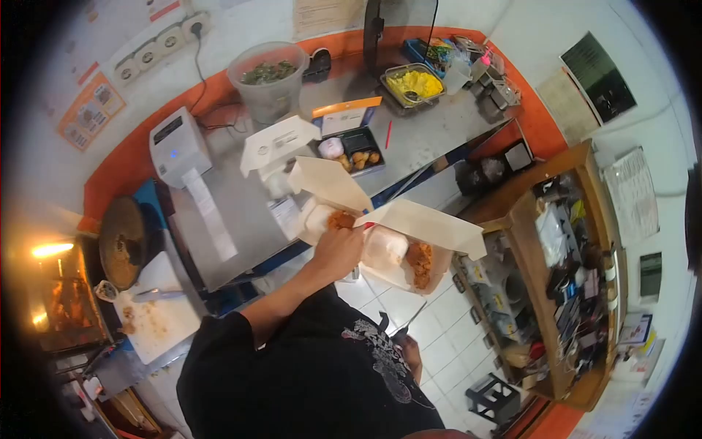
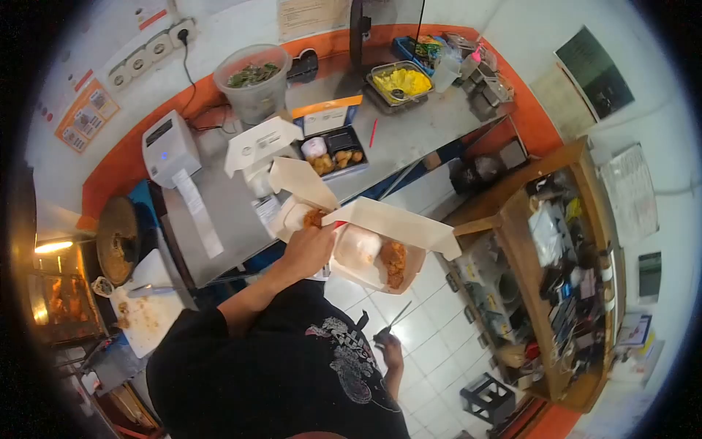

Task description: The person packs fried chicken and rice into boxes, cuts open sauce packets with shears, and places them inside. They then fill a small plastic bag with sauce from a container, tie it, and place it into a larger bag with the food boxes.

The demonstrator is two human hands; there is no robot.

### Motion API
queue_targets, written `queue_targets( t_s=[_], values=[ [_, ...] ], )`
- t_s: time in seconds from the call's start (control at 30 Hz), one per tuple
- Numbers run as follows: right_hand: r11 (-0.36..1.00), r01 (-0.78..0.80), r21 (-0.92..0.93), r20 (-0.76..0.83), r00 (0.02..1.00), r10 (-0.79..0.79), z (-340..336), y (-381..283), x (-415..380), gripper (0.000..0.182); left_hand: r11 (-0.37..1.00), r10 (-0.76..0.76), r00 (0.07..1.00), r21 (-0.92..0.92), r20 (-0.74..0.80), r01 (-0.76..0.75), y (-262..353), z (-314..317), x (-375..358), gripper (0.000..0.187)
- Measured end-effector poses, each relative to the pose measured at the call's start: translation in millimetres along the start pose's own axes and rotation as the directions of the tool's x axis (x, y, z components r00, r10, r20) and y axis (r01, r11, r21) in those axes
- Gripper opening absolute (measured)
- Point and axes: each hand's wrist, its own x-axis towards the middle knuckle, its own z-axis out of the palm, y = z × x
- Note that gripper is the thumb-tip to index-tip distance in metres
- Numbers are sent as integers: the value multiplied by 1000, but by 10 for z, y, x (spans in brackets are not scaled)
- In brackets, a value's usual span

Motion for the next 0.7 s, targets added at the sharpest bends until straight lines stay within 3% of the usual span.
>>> queue_targets(
  t_s=[0.03,0.1,0.13,0.23,0.3,0.4,0.43,0.5,0.57,0.6,0.63,0.7],
  values=[
    [880,-449,158,-146,870,470,-3,-476,33,24,999,32,999,-31,16,-31,98,119,249,14],
    [903,-378,206,-129,904,408,-200,-682,25,24,996,80,997,-40,5,-80,296,294,733,14],
    [866,-456,207,-180,852,492,-337,-664,104,26,990,131,991,-42,-26,-132,403,388,970,14],
    [846,-477,239,-239,815,528,-769,-610,317,19,988,145,989,-59,30,-143,595,858,1731,17],
    [879,-430,209,-219,855,470,-1086,-637,552,21,991,134,991,-27,5,-133,802,1063,2167,17],
    [913,-408,-19,-224,892,393,-1534,-1019,1180,21,993,119,986,20,-116,-118,931,1589,2916,15],
    [904,-361,228,-146,906,398,-1872,-741,1366,21,994,105,978,27,-182,-102,957,1764,3068,14],
    [883,-414,223,-130,885,448,-2263,-934,1834,20,994,20,994,107,-107,-9,1023,1902,3426,17],
    [945,-328,15,-124,937,327,-2516,-1424,2277,20,982,-131,989,129,-74,140,965,2191,3788,18],
    [939,-345,3,-111,933,343,-2719,-1477,2497,16,971,-176,983,153,-51,182,902,2312,3934,20],
    [946,-295,133,-49,951,304,-2940,-1491,2712,15,968,-183,981,159,-67,192,847,2419,4046,20],
    [967,-253,27,-2,968,253,-3353,-1626,3181,15,947,-297,928,59,-227,317,732,2604,4255,21]
  ],
)
